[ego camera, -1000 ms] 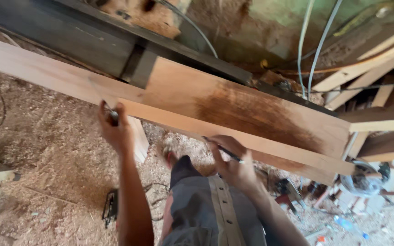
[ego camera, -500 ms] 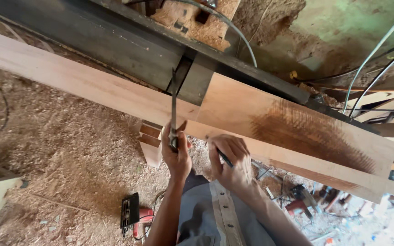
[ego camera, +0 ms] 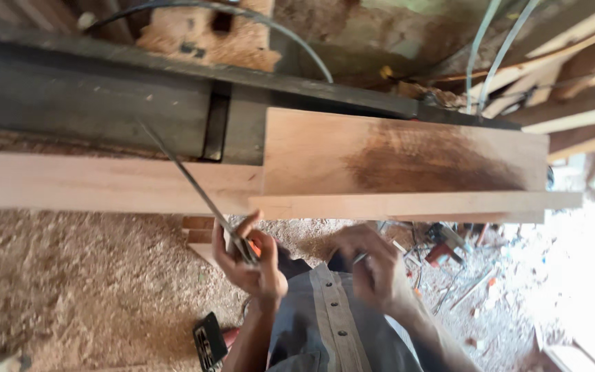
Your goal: The person uses a square ruler and a pencil to mark lines on a wooden plank while it rests on a workbench.
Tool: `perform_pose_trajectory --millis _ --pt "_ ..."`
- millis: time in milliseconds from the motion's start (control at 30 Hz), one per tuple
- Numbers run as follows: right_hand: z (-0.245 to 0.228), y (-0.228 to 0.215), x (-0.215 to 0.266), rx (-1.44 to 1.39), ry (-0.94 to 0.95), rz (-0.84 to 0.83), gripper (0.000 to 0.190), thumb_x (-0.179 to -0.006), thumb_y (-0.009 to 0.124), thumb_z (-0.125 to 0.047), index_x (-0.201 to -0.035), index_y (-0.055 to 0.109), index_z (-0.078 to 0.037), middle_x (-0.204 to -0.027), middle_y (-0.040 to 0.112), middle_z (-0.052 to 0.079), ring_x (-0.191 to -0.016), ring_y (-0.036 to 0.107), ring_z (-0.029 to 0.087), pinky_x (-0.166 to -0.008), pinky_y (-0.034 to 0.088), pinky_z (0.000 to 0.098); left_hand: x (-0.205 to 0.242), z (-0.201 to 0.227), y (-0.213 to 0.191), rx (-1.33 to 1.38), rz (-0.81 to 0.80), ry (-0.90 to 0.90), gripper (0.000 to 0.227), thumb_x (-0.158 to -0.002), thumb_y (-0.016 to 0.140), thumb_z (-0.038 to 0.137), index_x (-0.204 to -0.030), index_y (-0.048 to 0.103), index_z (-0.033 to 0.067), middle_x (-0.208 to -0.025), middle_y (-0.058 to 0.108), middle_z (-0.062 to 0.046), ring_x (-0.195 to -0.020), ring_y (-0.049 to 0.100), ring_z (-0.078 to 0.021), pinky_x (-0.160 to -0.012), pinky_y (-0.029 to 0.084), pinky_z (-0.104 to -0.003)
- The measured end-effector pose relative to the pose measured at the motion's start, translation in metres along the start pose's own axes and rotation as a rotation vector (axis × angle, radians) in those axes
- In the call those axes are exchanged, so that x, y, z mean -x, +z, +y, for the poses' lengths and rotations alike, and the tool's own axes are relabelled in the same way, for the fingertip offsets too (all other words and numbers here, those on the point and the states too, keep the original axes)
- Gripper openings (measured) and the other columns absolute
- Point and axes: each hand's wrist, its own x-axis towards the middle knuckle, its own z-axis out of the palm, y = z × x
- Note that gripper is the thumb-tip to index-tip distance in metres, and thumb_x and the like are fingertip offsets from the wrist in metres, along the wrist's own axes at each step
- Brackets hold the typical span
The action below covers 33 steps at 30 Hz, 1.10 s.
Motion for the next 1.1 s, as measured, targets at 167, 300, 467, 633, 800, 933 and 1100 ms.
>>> perform_pose_trajectory --millis 167,300,467,633,800,933,1100 --pt "-0.002 -0.025 0.021 0.008 -0.186 -0.135 0.058 -0.07 0.086 -0.02 -0.12 0.063 0.0 -0.119 0.067 0.019 -0.114 0.065 0.034 -0.098 0.048 0.0486 -0.007 0.066 0.033 0.117 -0.667 -0.171 0.064 -0.095 0.066 0.038 -0.147 0.052 0.0045 -0.122 0.064 -0.017 -0.103 0.066 -0.021 -0.089 0.059 -0.037" --pt "0.04 -0.052 0.062 -0.241 0.1 -0.038 0.068 -0.068 0.092 -0.021 -0.127 0.061 -0.008 -0.126 0.065 0.013 -0.12 0.066 0.028 -0.103 0.051 0.046 -0.014 0.092 0.077 -0.026 -1.219 0.218 0.075 -0.091 0.063 0.042 -0.151 0.047 0.0017 -0.141 0.068 -0.015 -0.149 0.044 -0.0402 -0.123 0.025 -0.061" --pt "0.126 -0.06 0.139 -0.482 0.147 0.153 0.07 -0.09 0.075 -0.027 -0.147 0.041 -0.005 -0.14 0.043 0.014 -0.14 0.045 0.028 -0.113 0.042 0.0478 0.006 0.097 0.143 0.21 -1.453 0.101 0.072 -0.106 0.058 0.058 -0.156 0.047 0.008 -0.138 0.062 -0.018 -0.151 0.041 -0.0327 -0.127 0.029 -0.048" --pt "0.172 -0.081 0.184 -1.742 0.469 0.631 0.042 -0.113 0.049 -0.03 -0.142 0.038 -0.002 -0.13 0.038 0.018 -0.132 0.046 0.026 -0.114 0.045 0.0439 0.051 0.098 0.207 0.126 -1.579 0.28 0.06 -0.103 0.061 0.053 -0.152 0.058 0.0178 -0.125 0.072 -0.009 -0.144 0.048 -0.0328 -0.124 0.03 -0.052" --pt "0.154 -0.147 0.208 -0.5 0.269 0.411 0.028 -0.092 0.074 -0.016 -0.116 0.061 -0.007 -0.113 0.065 0.012 -0.102 0.066 0.021 -0.088 0.056 0.0354 0.084 0.072 0.268 -0.031 -1.578 0.187 0.057 -0.102 0.054 0.061 -0.14 0.067 0.0216 -0.131 0.071 -0.012 -0.128 0.062 -0.0297 -0.116 0.046 -0.046" --pt "0.159 -0.176 0.214 -0.29 0.237 0.737 0.033 -0.082 0.082 -0.01 -0.106 0.059 -0.01 -0.105 0.072 0.006 -0.092 0.072 0.016 -0.082 0.061 0.031 0.097 0.015 0.32 -0.506 -1.235 0.473 0.06 -0.104 0.055 0.058 -0.139 0.061 0.01 -0.129 0.071 -0.014 -0.117 0.067 -0.031 -0.102 0.052 -0.048" --pt "0.197 -0.206 0.227 -0.376 0.399 0.99 0.029 -0.081 0.084 -0.002 -0.102 0.065 -0.006 -0.103 0.071 0.009 -0.091 0.068 0.014 -0.082 0.058 0.0295 0.134 -0.031 0.353 -1.117 -1.158 0.706 0.088 -0.088 0.048 0.082 -0.129 0.06 0.0061 -0.103 0.071 -0.011 -0.088 0.069 -0.0241 -0.072 0.057 -0.039"
